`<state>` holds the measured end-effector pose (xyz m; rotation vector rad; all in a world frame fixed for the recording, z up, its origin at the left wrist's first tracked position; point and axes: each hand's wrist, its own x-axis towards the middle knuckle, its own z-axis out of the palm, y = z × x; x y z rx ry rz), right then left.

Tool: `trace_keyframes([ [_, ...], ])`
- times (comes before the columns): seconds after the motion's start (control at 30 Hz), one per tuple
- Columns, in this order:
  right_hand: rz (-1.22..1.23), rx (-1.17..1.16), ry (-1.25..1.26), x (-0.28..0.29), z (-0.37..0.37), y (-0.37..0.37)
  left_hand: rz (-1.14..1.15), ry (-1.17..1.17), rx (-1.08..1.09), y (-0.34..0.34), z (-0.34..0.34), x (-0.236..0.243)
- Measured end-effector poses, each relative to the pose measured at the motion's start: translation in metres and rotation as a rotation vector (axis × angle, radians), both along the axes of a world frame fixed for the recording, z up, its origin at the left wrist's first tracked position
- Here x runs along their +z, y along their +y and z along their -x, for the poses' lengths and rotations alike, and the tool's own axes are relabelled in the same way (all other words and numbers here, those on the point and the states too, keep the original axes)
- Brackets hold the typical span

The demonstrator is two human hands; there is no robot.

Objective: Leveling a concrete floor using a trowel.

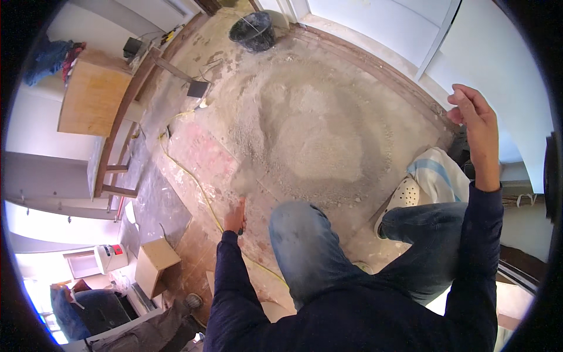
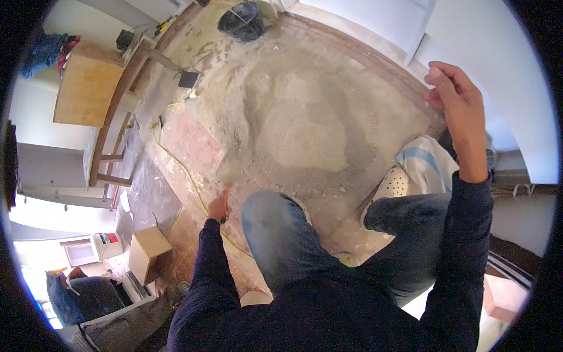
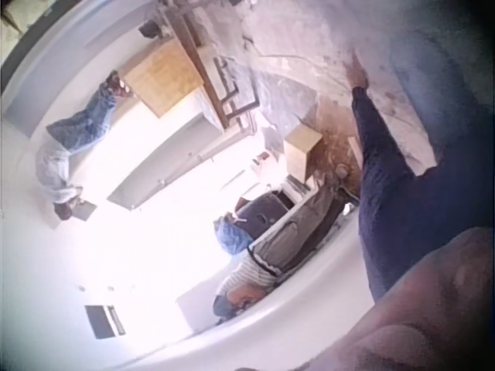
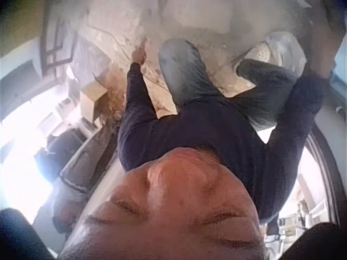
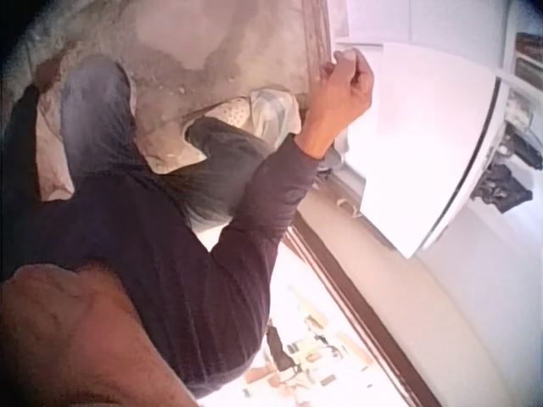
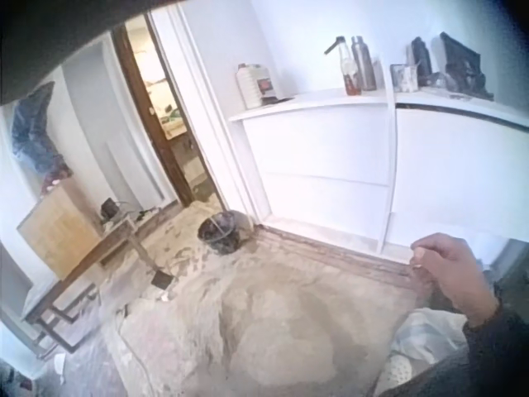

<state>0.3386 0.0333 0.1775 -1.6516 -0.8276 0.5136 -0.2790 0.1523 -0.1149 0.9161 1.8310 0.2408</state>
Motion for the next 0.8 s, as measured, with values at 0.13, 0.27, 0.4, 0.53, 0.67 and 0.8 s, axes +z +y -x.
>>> trace_keyframes([
  [0.13, 0.037, -0.048, -0.07, 0.001, -0.002, 0.004, -0.607, 0.234, -0.768, 0.025, -0.007, -0.065],
  [0.27, 0.051, -0.038, -0.095, 0.0, 0.01, 0.021, -0.508, 0.278, -0.875, 0.128, -0.089, -0.091],
  [0.4, 0.007, 0.049, -0.028, 0.005, 0.027, 0.044, -0.482, 0.184, -0.686, 0.161, -0.12, -0.066],
  [0.53, 0.028, 0.04, -0.053, 0.006, 0.034, 0.056, -0.242, 0.005, -0.55, 0.128, -0.205, -0.008],
  [0.67, -0.003, 0.148, -0.113, -0.01, 0.046, 0.093, -0.675, 0.29, -0.994, 0.127, -0.208, 0.034],
  [0.8, 0.017, 0.198, -0.144, -0.017, 0.08, 0.124, -0.65, 0.533, -1.199, 0.125, -0.18, 0.077],
])
